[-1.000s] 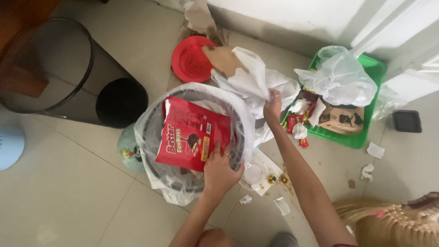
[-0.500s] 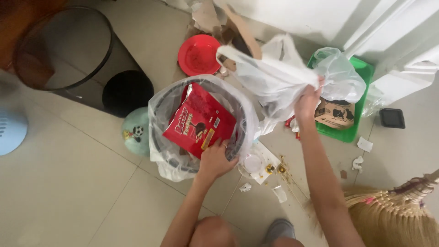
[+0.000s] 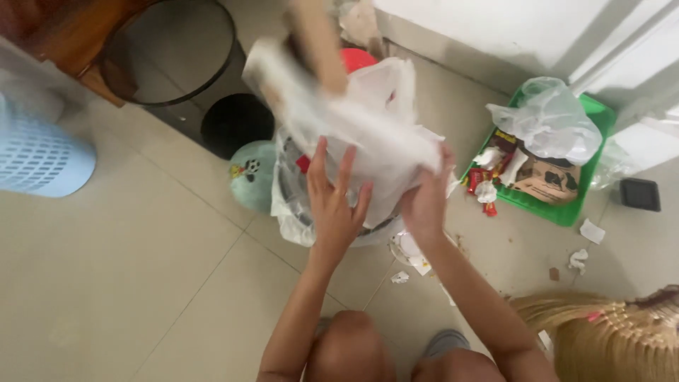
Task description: Picking up various trash items from the floor, organizing a trash bin, and sweeping the area.
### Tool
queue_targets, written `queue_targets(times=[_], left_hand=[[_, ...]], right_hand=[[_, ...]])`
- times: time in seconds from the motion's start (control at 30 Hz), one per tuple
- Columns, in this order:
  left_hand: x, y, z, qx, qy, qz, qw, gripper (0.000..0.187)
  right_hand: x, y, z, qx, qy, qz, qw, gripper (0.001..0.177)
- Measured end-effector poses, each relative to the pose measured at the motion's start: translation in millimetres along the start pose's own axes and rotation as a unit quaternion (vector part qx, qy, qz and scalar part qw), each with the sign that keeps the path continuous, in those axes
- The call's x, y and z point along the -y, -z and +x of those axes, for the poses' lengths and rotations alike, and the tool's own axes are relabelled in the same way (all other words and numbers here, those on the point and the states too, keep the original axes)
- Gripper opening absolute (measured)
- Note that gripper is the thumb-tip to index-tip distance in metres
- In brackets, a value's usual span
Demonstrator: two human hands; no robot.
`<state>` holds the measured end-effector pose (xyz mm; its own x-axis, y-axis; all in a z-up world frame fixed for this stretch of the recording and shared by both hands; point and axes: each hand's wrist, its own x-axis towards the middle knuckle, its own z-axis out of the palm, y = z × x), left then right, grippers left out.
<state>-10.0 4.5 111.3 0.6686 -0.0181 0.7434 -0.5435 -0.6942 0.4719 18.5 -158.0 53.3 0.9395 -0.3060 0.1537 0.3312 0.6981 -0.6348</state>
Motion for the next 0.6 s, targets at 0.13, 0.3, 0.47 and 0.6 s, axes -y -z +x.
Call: queue_targets(times=[0.13,0.3,0.47,0.6], left_hand=[[32,-10,-18,0.032,0.075,0.021,0.996,0.057],[60,-24,-34,0.031,0.112,0.020,0.993,0.057],[64,-42,-29,0.128,0.093,0.216,0.964,0.062],[91,-60,-46,0.188,0.144,0.271,0.933,0.052]], right_hand=[[-11,-3,-11,0.051,-0.069,-0.380,0.921,0.040],[23,-18,12,0.316,0.194,-0.778,0.507,0.081],[-3,-16,41,0.419,0.054,-0.843,0.334,0.077],[-35,-8,65,0.481,-0.051,-0.827,0.286,0.080]])
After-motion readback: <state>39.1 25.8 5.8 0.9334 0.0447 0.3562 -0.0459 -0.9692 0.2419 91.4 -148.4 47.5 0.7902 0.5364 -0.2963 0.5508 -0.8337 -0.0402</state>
